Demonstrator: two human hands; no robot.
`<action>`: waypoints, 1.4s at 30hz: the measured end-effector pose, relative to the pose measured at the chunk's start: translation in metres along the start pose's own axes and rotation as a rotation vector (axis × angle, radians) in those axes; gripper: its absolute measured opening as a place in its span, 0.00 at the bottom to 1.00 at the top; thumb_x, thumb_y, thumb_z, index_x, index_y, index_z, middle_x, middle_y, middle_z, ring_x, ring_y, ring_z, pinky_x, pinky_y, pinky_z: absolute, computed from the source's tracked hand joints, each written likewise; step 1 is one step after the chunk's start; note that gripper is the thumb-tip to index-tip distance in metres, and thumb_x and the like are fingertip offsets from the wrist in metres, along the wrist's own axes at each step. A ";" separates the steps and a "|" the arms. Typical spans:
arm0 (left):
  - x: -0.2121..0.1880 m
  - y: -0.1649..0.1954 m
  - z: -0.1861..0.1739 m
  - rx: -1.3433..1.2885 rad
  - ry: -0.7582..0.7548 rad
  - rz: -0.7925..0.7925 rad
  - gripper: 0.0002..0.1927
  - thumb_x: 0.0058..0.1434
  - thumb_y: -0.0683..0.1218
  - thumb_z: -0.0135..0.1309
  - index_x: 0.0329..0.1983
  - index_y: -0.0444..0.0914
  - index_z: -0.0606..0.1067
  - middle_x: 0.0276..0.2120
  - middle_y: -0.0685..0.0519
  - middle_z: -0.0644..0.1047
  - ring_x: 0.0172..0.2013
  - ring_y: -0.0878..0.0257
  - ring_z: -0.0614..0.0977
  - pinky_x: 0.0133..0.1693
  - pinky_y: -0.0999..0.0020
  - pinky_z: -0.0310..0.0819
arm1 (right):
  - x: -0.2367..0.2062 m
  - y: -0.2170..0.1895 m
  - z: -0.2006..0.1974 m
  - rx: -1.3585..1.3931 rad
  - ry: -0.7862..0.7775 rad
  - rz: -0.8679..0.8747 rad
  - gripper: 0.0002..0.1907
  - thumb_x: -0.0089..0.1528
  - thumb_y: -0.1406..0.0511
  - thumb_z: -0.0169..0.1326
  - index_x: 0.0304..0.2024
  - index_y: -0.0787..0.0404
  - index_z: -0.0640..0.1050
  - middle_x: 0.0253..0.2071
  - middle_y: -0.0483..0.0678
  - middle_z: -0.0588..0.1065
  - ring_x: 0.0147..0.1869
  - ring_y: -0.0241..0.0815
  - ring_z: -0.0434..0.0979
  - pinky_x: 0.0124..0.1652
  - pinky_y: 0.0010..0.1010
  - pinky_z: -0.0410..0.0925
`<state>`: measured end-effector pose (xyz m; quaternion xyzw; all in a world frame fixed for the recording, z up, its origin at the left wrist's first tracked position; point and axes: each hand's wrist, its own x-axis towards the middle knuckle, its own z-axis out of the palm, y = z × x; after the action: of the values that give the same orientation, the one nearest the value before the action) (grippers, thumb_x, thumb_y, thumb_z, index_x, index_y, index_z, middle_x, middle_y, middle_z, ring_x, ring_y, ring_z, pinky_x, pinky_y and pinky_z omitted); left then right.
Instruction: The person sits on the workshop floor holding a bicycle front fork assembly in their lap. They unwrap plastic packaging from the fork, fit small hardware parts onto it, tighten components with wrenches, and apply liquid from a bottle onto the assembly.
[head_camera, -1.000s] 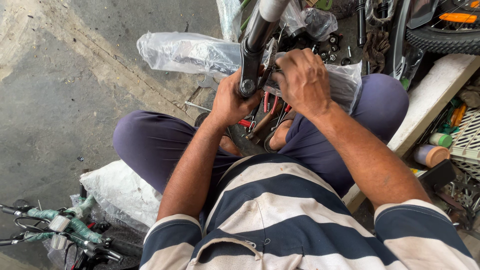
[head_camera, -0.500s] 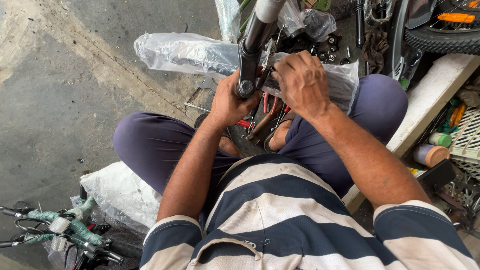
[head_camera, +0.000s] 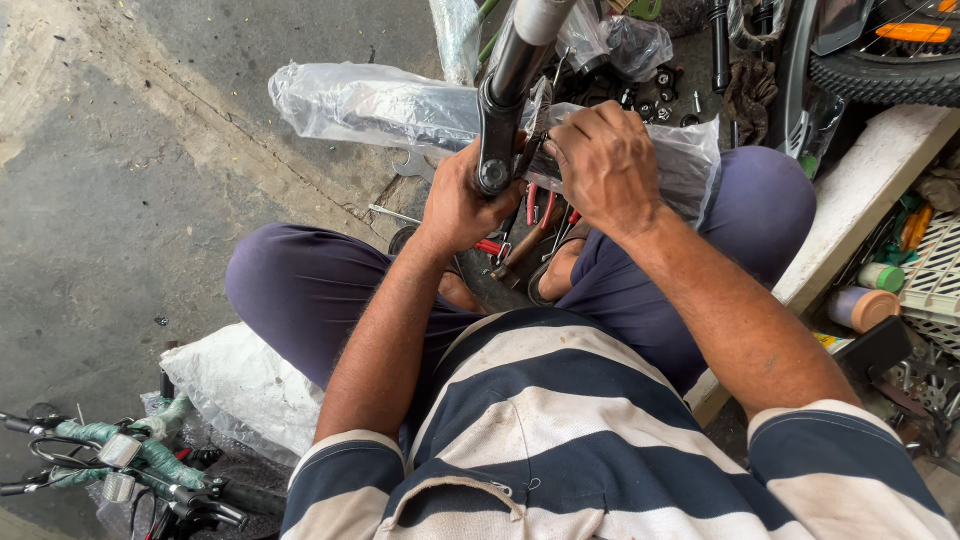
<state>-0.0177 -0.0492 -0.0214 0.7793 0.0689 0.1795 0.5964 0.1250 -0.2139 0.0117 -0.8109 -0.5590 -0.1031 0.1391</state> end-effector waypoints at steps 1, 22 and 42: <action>0.000 0.000 -0.001 0.005 -0.004 -0.016 0.25 0.56 0.41 0.63 0.58 0.40 0.74 0.44 0.45 0.82 0.47 0.46 0.85 0.48 0.58 0.78 | 0.001 0.000 0.000 0.020 -0.011 0.018 0.11 0.62 0.67 0.66 0.44 0.65 0.81 0.42 0.50 0.77 0.47 0.47 0.76 0.48 0.39 0.69; 0.008 0.002 -0.013 0.038 -0.015 -0.014 0.26 0.55 0.41 0.63 0.59 0.41 0.74 0.44 0.45 0.82 0.46 0.45 0.85 0.47 0.58 0.78 | 0.012 -0.003 0.001 -0.001 0.025 -0.015 0.07 0.61 0.68 0.65 0.40 0.63 0.81 0.40 0.49 0.78 0.46 0.47 0.76 0.48 0.40 0.69; -0.004 0.005 -0.004 0.033 -0.012 -0.071 0.27 0.55 0.42 0.63 0.59 0.40 0.72 0.38 0.45 0.82 0.42 0.44 0.85 0.45 0.55 0.77 | 0.002 -0.003 0.002 -0.010 0.001 -0.021 0.08 0.63 0.69 0.63 0.42 0.68 0.81 0.40 0.54 0.77 0.43 0.47 0.77 0.42 0.37 0.70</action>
<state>-0.0235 -0.0484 -0.0163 0.7871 0.0959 0.1527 0.5899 0.1231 -0.2101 0.0105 -0.8057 -0.5668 -0.1076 0.1343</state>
